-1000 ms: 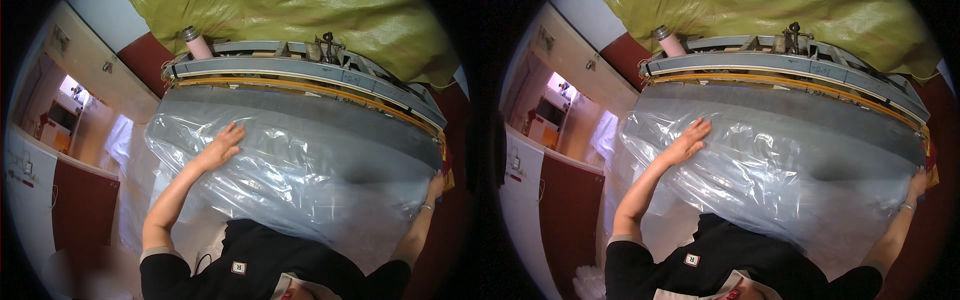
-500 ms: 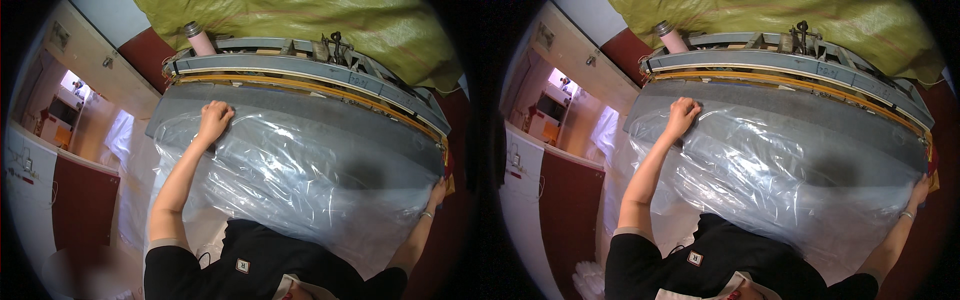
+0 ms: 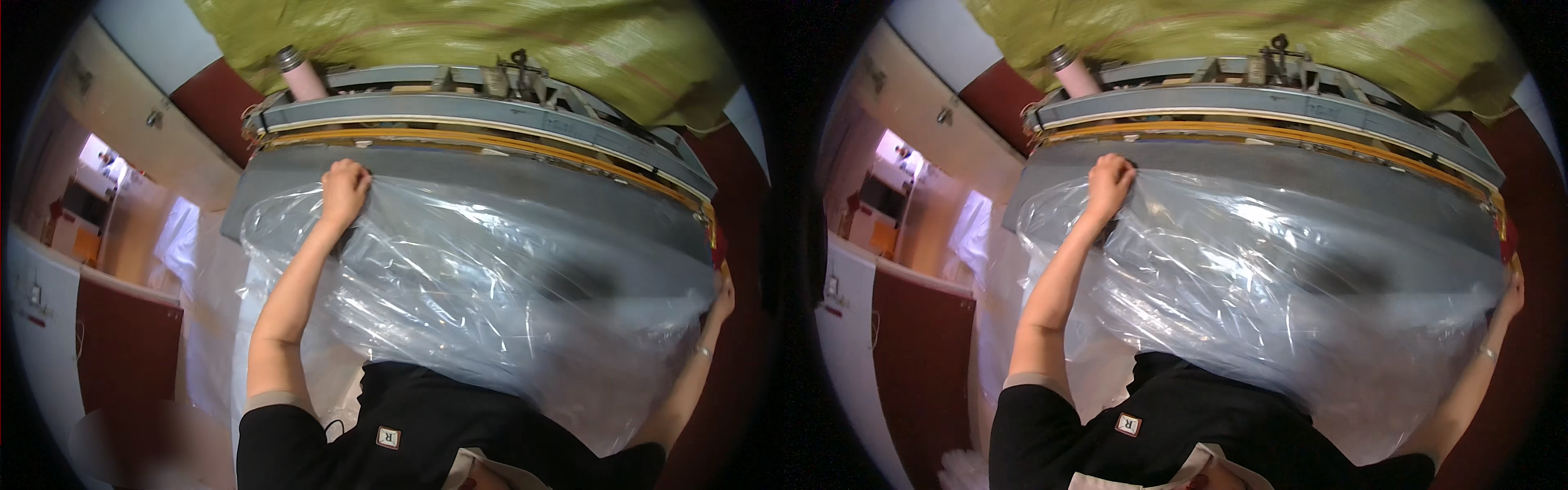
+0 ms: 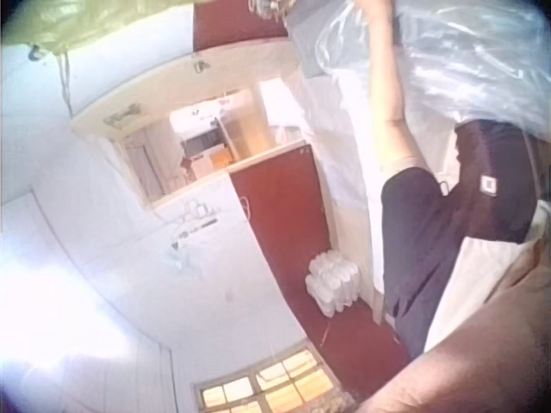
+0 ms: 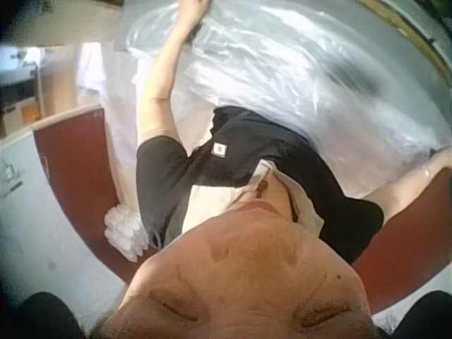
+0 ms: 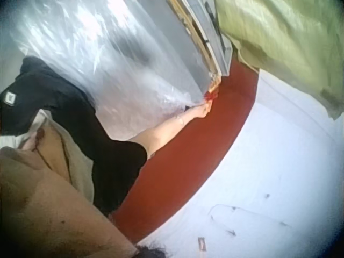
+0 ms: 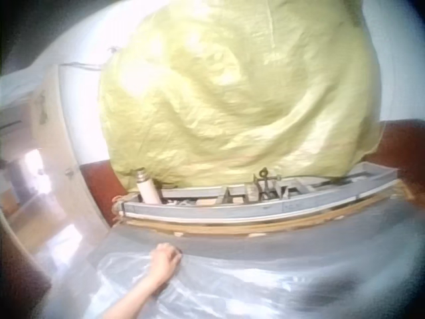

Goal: The recorder is using a heat-sealing machine to seal large plastic bags.

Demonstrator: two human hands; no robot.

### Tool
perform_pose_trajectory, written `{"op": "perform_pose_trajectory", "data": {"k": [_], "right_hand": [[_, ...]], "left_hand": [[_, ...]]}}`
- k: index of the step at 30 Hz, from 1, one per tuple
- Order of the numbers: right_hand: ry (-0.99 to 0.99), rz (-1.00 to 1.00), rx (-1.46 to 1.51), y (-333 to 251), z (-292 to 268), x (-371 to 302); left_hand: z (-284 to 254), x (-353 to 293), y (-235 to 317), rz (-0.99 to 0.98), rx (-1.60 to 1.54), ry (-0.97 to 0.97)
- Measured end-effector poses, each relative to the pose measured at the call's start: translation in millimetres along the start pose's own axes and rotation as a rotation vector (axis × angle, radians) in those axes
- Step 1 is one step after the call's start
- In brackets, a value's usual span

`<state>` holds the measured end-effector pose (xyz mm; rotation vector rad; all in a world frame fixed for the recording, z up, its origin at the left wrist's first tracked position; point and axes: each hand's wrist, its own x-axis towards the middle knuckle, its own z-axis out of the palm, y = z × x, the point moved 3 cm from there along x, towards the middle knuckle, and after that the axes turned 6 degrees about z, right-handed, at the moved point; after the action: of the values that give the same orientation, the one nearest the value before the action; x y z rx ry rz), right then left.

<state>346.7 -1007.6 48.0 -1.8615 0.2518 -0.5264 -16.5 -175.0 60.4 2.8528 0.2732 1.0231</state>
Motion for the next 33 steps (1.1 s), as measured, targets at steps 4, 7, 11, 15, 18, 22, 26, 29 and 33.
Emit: {"op": "perform_pose_trajectory", "data": {"k": [4,7,11,15,18,22,26,29,33], "right_hand": [[0.226,-0.363,-0.242,-31,58,14],[0.229,-0.380,-0.411,-38,128,-3],[0.088,-0.304,-0.242,-42,203,-35],[0.012,-0.154,-0.054,-56,234,-31],[0.042,-0.102,0.044,-56,239,-26],[0.253,-0.147,-0.159,-47,231,-16],[0.353,-0.119,-0.189,-35,227,0],[0.467,-0.255,-0.218,-34,225,2],[0.347,-0.126,-0.115,-41,223,-8]], "left_hand": [[11,-1,-48,-0.430,-0.404,0.432],[30,-2,-91,-0.576,-0.347,0.393],[47,3,-147,-0.592,-0.186,0.457],[66,21,-177,-0.593,-0.321,0.486],[72,33,-177,-0.581,-0.394,0.516],[69,39,-166,-0.618,-0.420,0.520],[58,39,-155,-0.693,-0.418,0.583],[54,38,-148,-0.739,-0.485,0.629],[50,42,-141,-0.774,-0.391,0.667]]}}
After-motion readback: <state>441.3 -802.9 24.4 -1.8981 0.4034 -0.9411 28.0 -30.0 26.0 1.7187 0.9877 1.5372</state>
